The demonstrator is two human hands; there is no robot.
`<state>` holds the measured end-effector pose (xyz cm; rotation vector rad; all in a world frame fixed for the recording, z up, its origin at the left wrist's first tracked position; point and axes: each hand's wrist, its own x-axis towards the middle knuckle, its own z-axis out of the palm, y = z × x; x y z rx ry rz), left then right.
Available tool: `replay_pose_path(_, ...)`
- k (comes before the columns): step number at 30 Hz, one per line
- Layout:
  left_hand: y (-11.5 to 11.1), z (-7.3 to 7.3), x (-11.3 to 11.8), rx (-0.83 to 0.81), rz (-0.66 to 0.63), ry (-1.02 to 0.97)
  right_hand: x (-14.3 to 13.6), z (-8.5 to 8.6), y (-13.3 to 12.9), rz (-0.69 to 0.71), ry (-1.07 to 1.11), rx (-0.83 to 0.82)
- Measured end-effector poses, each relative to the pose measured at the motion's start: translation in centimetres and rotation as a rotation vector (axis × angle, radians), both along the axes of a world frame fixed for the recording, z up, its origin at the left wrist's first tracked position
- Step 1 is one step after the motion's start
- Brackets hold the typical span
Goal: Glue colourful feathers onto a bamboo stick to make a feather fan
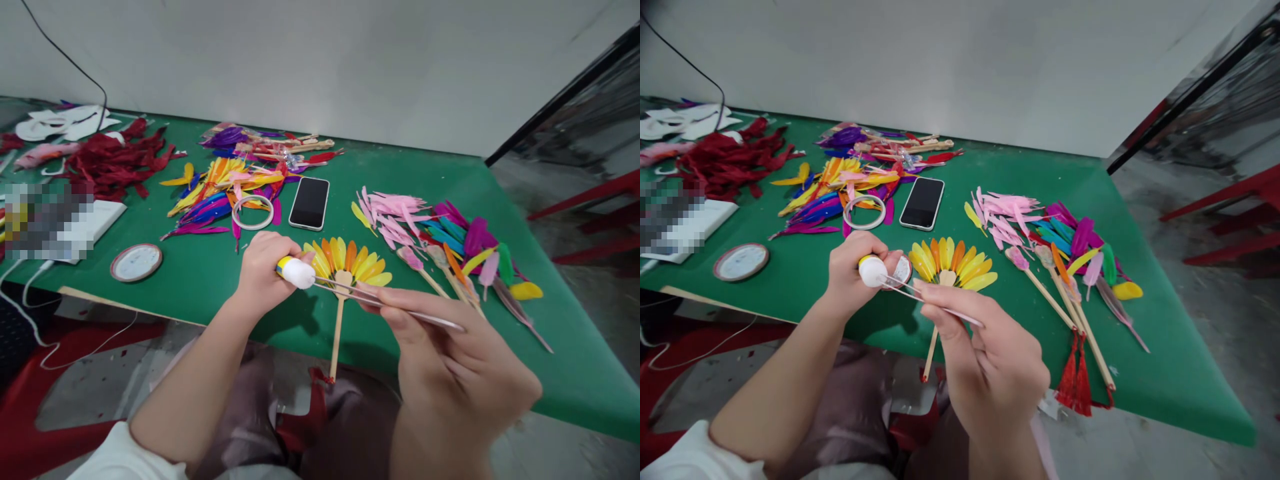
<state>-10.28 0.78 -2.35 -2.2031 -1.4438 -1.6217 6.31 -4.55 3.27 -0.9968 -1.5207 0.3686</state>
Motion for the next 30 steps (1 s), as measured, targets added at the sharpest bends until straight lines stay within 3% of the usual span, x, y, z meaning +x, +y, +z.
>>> replay_pose_path(12, 0.01, 0.06, 0.08, -0.002, -0.007, -0.011, -0.17, -0.28, 0.35, 0.025, 0.021, 0.081)
replay_pose_path(30, 0.03, 0.14, 0.29, -0.007, 0.002, 0.000, -0.23, -0.41, 0.24, 0.005, 0.014, 0.049)
